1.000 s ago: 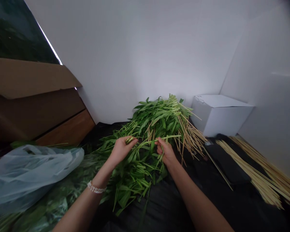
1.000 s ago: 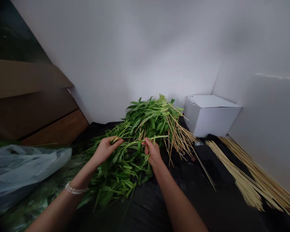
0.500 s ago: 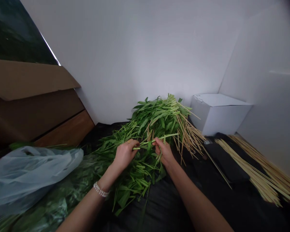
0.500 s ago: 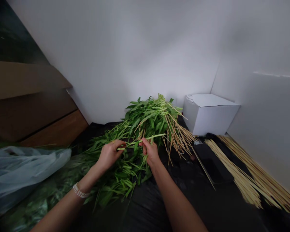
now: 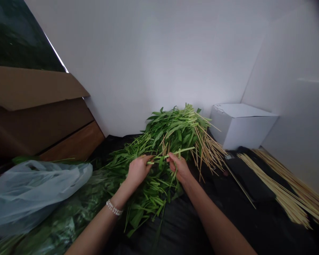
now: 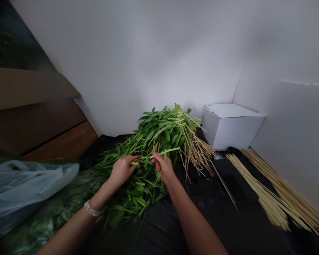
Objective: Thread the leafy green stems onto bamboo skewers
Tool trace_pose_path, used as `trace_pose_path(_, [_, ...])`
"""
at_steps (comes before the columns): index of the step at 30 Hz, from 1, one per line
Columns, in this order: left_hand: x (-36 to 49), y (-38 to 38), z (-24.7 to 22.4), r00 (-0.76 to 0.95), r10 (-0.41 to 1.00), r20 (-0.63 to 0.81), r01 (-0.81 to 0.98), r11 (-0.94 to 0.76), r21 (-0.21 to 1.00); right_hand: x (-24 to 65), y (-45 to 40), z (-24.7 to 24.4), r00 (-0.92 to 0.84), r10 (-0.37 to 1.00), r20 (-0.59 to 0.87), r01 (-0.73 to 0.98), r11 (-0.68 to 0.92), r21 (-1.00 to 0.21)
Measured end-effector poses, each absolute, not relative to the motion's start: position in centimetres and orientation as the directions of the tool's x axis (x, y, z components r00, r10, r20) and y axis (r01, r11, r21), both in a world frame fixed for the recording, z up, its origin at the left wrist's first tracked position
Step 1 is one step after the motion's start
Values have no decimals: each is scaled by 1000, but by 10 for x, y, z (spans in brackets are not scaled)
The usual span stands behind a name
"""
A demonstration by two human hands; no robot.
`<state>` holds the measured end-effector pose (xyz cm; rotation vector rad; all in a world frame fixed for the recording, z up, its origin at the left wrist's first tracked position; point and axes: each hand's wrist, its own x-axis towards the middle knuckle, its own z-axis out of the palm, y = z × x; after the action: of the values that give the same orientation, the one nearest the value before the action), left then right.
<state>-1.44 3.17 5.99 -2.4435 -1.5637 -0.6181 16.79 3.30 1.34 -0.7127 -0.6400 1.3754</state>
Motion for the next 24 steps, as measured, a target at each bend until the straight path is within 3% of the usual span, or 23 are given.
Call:
trace_pose_path(7, [-17, 31, 61, 352, 831, 432, 901, -425, 84, 170, 35, 12, 71, 997, -21, -640, 29, -768])
trace_pose_path(12, [-19, 30, 66, 288, 824, 488, 889, -420, 185, 172, 36, 12, 79, 995, -63, -690, 9, -723])
trace_pose_path(14, [-19, 32, 66, 208, 844, 495, 856, -401, 325, 170, 35, 12, 68, 996, -64, -693, 1, -721])
trace_pose_path(16, [-18, 35, 66, 74, 890, 450, 767, -340, 544, 166, 33, 12, 53, 997, -61, -695, -7, -719])
trace_pose_path(19, [-16, 40, 66, -113, 948, 299, 512, -202, 835, 162, 33, 10, 25, 998, -56, -692, -23, -721])
trace_pose_path(21, [-18, 44, 69, -232, 950, 209, 284, -139, 949, 165, 35, 8, 24, 998, -64, -707, -28, -706])
trace_pose_path(24, [-34, 52, 79, -403, 910, 97, 31, -92, 995, 175, 39, 6, 94, 991, -96, -753, 8, -658])
